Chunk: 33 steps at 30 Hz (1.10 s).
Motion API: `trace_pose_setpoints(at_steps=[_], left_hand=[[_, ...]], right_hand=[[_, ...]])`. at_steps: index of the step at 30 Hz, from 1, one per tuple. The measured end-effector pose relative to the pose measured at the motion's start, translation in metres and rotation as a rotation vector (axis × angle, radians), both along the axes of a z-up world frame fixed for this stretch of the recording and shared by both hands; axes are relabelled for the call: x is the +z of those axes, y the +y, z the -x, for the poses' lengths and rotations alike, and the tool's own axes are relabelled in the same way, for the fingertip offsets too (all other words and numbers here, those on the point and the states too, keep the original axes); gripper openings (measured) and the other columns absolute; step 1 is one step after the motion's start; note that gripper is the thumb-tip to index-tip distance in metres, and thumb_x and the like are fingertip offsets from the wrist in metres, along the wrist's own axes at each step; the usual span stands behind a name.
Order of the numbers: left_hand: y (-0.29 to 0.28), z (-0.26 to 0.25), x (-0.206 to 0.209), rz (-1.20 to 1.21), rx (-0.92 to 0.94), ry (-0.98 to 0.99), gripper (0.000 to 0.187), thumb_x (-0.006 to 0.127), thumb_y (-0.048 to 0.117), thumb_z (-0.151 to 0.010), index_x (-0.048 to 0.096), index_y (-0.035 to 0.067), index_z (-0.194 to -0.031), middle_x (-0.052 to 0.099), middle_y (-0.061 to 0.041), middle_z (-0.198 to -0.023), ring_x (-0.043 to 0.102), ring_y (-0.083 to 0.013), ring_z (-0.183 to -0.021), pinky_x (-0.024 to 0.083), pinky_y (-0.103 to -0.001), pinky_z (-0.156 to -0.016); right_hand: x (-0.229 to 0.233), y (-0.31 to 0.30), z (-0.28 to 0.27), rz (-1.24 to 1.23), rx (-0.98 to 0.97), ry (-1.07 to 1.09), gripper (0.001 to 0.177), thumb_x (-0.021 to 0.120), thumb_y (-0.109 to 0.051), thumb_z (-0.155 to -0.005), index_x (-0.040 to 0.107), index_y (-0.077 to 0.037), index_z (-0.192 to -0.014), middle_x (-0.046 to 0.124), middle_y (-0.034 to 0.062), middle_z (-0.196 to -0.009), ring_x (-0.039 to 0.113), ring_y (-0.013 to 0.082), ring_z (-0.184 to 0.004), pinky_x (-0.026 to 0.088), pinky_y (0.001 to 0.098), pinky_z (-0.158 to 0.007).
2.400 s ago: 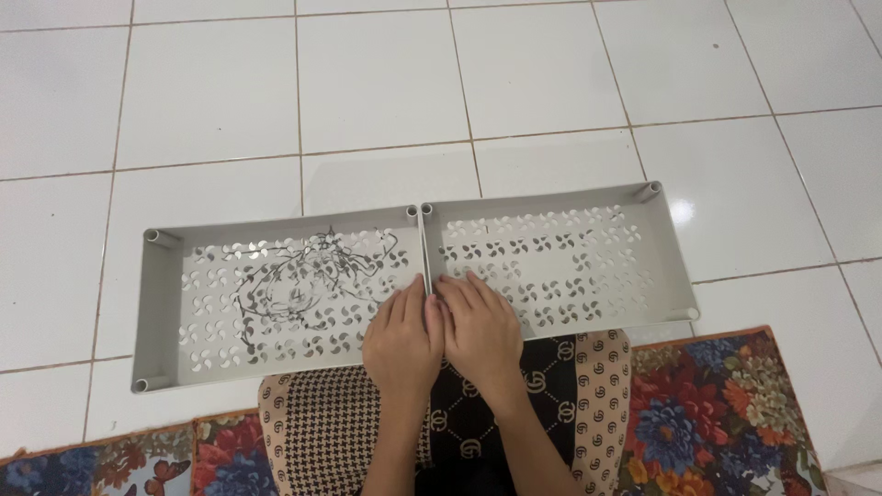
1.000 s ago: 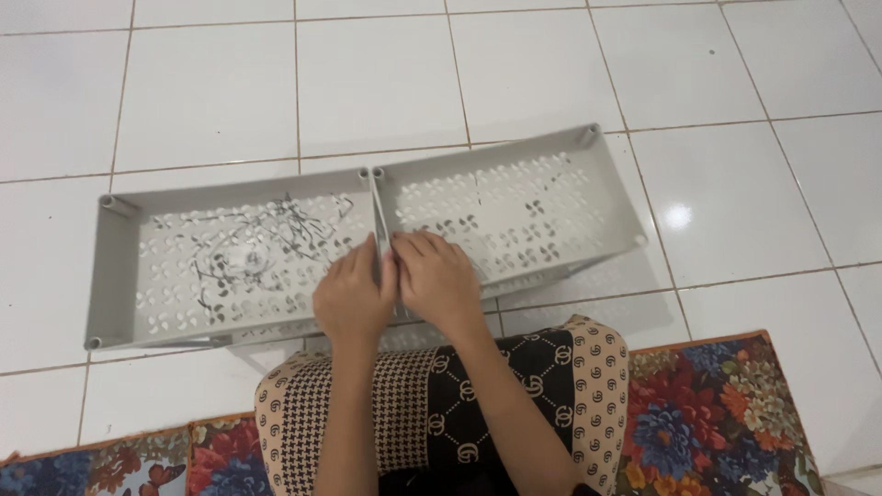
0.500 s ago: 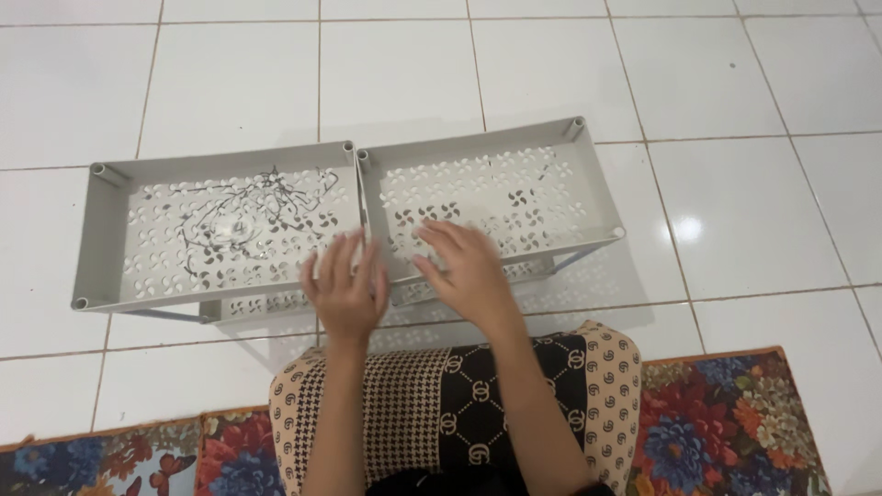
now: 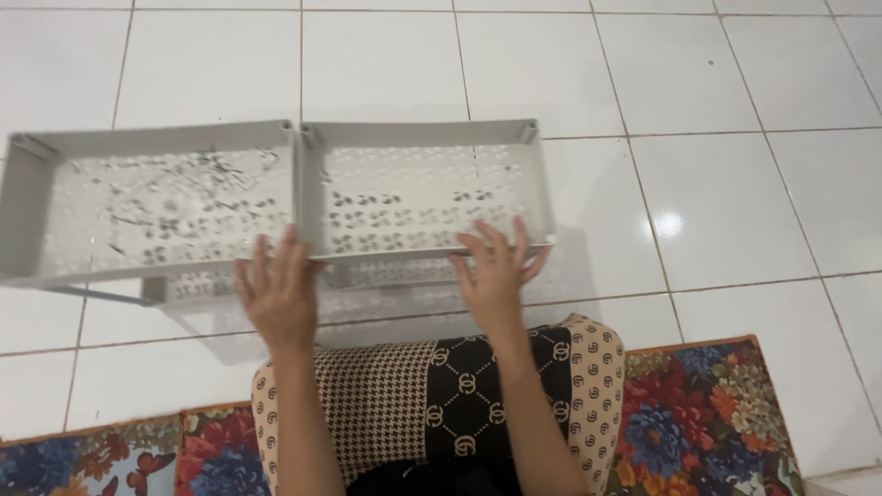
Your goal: The person assembles a plastic shelving unit by inserting gray support rods into the corner holes of perforated trays. They connect two trays to form a two-tier structure, then add a third tray to create a three-tier unit, and finally disassemble the unit by removing the rods.
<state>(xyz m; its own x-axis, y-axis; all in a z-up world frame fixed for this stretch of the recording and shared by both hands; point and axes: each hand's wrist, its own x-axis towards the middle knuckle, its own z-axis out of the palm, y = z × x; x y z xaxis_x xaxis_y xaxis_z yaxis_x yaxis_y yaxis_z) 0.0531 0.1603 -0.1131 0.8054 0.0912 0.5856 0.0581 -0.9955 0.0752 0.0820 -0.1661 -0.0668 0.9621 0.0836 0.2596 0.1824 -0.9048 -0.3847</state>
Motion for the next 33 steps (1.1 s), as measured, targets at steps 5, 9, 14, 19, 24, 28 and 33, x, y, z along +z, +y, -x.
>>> trace_pose_setpoints(at_steps=[5, 9, 14, 19, 24, 28, 33], left_hand=[[0.036, 0.027, 0.034, 0.261, 0.127, -0.01, 0.035, 0.071, 0.032, -0.121, 0.07, 0.023, -0.155, 0.05, -0.003, -0.185, 0.032, -0.0408, -0.176, 0.018, -0.058, -0.146], [0.002, 0.028, 0.04, 0.122, 0.15, 0.11, 0.054, 0.071, 0.028, -0.116, 0.063, 0.017, -0.168, 0.042, -0.008, -0.189, 0.023, -0.0404, -0.178, 0.01, -0.061, -0.146], [-0.094, 0.017, 0.034, 0.1, -0.171, 0.146, 0.073, 0.06, 0.05, -0.116, 0.037, 0.015, -0.175, 0.024, -0.001, -0.188, 0.014, -0.0287, -0.172, 0.009, -0.059, -0.141], [-0.183, 0.008, 0.036, 0.169, -0.411, -0.023, 0.066, 0.059, 0.048, -0.118, 0.046, 0.01, -0.171, 0.034, -0.008, -0.184, 0.021, -0.0318, -0.171, 0.014, -0.06, -0.142], [-0.221, 0.006, 0.053, 0.28, -0.574, -0.028, 0.038, 0.073, 0.037, -0.111, 0.073, 0.013, -0.14, 0.075, -0.003, -0.141, 0.062, -0.0242, -0.14, 0.035, -0.054, -0.131], [-0.226, 0.011, 0.071, 0.325, -0.576, -0.03, 0.035, 0.078, 0.035, -0.107, 0.079, 0.012, -0.134, 0.076, 0.001, -0.112, 0.066, -0.0185, -0.105, 0.044, -0.046, -0.114], [-0.224, 0.021, 0.082, 0.25, -0.567, -0.071, 0.036, 0.08, 0.038, -0.103, 0.081, 0.014, -0.13, 0.065, 0.001, -0.094, 0.06, -0.0195, -0.091, 0.043, -0.045, -0.104]], right_hand=[[0.014, 0.035, 0.032, -0.238, 0.191, -0.131, 0.054, 0.07, -0.039, -0.113, 0.058, -0.025, -0.164, 0.048, 0.0071, -0.175, 0.015, 0.0374, -0.174, -0.01, 0.0756, -0.132], [-0.006, 0.011, 0.023, -0.574, 0.044, -0.345, 0.071, 0.063, -0.041, -0.121, 0.03, -0.006, -0.174, 0.027, 0.0271, -0.18, 0.012, 0.0398, -0.173, 0.011, 0.0643, -0.138], [-0.051, -0.022, 0.008, -1.021, -0.047, 0.089, 0.058, 0.043, -0.037, -0.122, 0.039, 0.0, -0.167, 0.053, 0.0218, -0.166, 0.05, 0.0332, -0.158, 0.038, 0.0467, -0.132], [-0.088, -0.059, 0.014, -0.993, -0.03, 0.155, 0.051, 0.041, -0.037, -0.125, 0.051, 0.002, -0.157, 0.064, 0.0236, -0.153, 0.06, 0.0326, -0.147, 0.047, 0.0451, -0.126], [-0.133, -0.057, 0.036, -1.125, 0.026, 0.25, 0.057, 0.034, -0.043, -0.123, 0.045, -0.002, -0.162, 0.065, 0.015, -0.149, 0.062, 0.0212, -0.136, 0.049, 0.0371, -0.115], [-0.174, -0.039, 0.051, -1.42, -0.082, 0.339, 0.055, 0.04, -0.046, -0.121, 0.05, -0.007, -0.159, 0.068, 0.0089, -0.123, 0.067, 0.0131, -0.104, 0.057, 0.0295, -0.085], [-0.2, -0.03, 0.055, -1.42, 0.079, 0.235, 0.046, 0.052, -0.037, -0.128, 0.071, 0.004, -0.126, 0.075, 0.0064, -0.108, 0.068, 0.0107, -0.094, 0.056, 0.0282, -0.078]])
